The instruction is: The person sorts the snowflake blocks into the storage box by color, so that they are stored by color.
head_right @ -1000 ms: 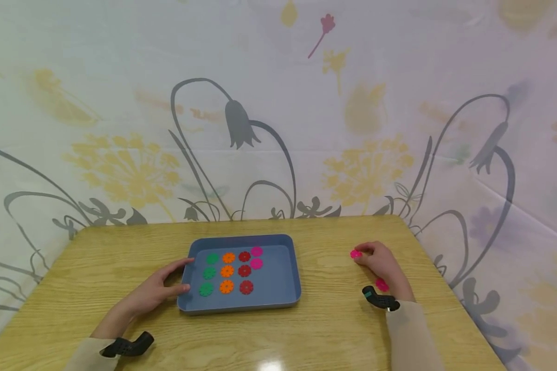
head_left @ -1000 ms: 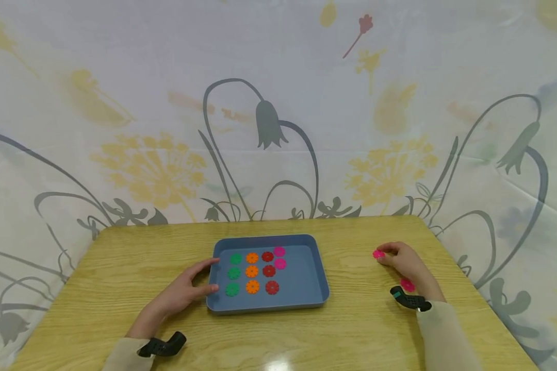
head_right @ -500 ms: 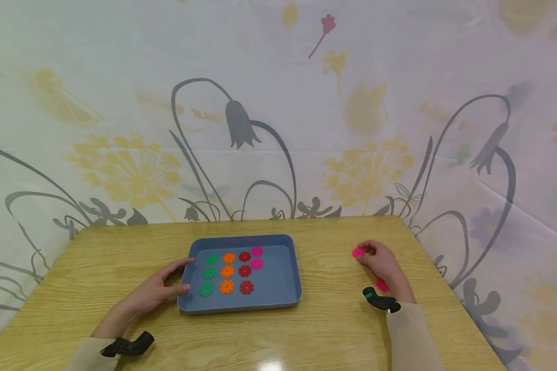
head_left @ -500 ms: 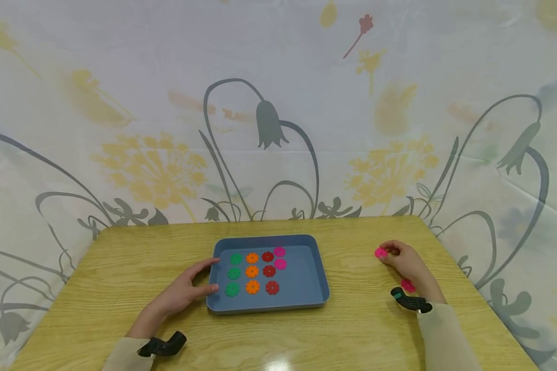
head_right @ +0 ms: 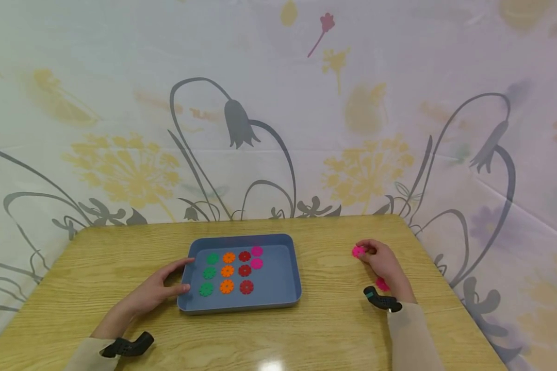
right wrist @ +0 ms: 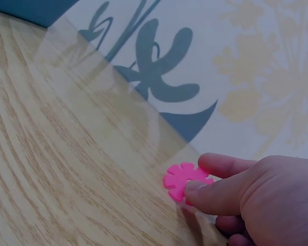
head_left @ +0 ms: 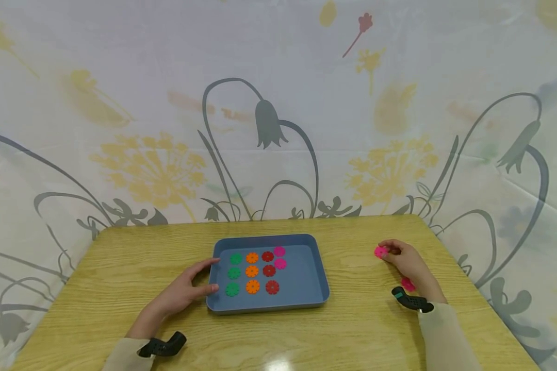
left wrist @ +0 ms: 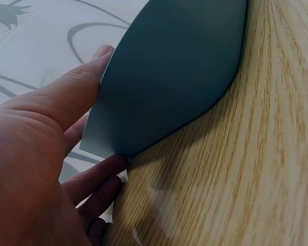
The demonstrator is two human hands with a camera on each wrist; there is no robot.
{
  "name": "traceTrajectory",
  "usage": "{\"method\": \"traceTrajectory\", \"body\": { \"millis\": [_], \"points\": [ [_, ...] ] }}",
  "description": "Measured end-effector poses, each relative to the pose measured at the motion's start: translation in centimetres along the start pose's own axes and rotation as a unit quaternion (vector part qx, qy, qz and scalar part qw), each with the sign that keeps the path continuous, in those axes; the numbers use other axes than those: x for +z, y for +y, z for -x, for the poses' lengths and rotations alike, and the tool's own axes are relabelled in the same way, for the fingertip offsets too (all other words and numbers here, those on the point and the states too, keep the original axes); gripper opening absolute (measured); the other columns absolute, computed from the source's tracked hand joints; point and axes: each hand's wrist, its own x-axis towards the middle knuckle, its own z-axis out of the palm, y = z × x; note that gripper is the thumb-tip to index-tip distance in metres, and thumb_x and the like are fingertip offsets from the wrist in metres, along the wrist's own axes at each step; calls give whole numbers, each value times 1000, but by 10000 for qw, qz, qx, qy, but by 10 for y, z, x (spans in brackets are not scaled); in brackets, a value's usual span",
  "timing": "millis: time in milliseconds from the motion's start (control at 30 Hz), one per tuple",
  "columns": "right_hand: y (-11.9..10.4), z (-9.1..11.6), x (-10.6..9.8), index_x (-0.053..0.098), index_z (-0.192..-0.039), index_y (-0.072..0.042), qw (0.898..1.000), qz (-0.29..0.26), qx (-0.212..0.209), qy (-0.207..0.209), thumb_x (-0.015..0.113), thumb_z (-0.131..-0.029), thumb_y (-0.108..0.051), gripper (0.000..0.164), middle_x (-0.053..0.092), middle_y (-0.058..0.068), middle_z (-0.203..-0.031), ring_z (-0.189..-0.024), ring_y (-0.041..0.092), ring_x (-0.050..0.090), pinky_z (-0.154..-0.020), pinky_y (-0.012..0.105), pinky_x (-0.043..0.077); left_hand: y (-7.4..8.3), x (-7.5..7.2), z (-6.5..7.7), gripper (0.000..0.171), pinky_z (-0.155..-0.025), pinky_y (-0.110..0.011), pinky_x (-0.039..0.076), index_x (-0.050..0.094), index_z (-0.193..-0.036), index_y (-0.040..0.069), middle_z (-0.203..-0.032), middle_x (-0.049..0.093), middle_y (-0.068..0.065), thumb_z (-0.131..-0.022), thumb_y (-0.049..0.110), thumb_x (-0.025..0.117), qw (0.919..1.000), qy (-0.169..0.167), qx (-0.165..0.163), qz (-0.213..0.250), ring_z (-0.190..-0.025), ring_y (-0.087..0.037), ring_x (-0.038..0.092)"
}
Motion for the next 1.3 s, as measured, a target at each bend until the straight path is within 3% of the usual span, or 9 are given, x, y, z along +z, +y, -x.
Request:
{"method": "traceTrajectory", "body": {
  "millis": [267, 500, 600, 767, 1000, 1300],
  "points": [
    [-3, 3, -4, 59, -123, -2, 9973, -651, 312, -97, 56, -95, -20, 33, 58, 17, -116, -93, 20, 52, -74, 24, 46, -1, 0, -1, 65, -105, -60, 13, 38, -143, 12, -147, 28, -17, -87, 28, 67, 10000, 47, -23, -47, -136, -38, 16],
    [-14, 2, -11, 54, -124, 6, 9930, -1138, 318, -24, 53, -94, -5, 32, 54, 10, -97, -75, 18, 50, -62, 24, 47, -7, 2, -2, 65, -106, -59, 13, 39, -143, 16, -148, 28, -15, -86, 32, 68, 9999, 85, -138, 14, -136, -37, 17],
    [-17, 3, -10, 55, -124, 5, 9945, -1008, 274, -47, 55, -94, -10, 33, 55, 11, -99, -72, 17, 51, -61, 25, 48, -7, 2, -1, 65, -106, -59, 12, 39, -142, 16, -148, 28, -15, -86, 31, 68, 9998, 82, -158, 27, -137, -36, 16],
    [-24, 7, -3, 60, -118, 4, 9959, -878, 233, -35, 57, -94, -15, 31, 59, 19, -110, -81, 18, 60, -67, 26, 52, -5, 0, -1, 65, -106, -59, 13, 39, -143, 15, -148, 29, -14, -86, 31, 67, 9998, 55, -165, 7, -136, -36, 17],
    [-40, 12, 7, 62, -117, 3, 9968, -799, 35, -70, 59, -93, -14, 29, 59, 21, -113, -89, 23, 61, -70, 29, 52, -5, -1, -1, 65, -106, -58, 13, 38, -143, 14, -148, 27, -15, -87, 30, 67, 9998, 28, -169, 36, -137, -36, 16],
    [-64, 17, 20, 56, -123, 7, 9841, -1646, -136, -656, 58, -92, -6, 33, 56, 25, -118, -100, 35, 59, -83, 41, 50, -5, -1, -1, 66, -106, -58, 13, 39, -143, 15, -148, 28, -14, -86, 32, 67, 9999, 81, -137, -60, -137, -36, 17]
  ]
}}
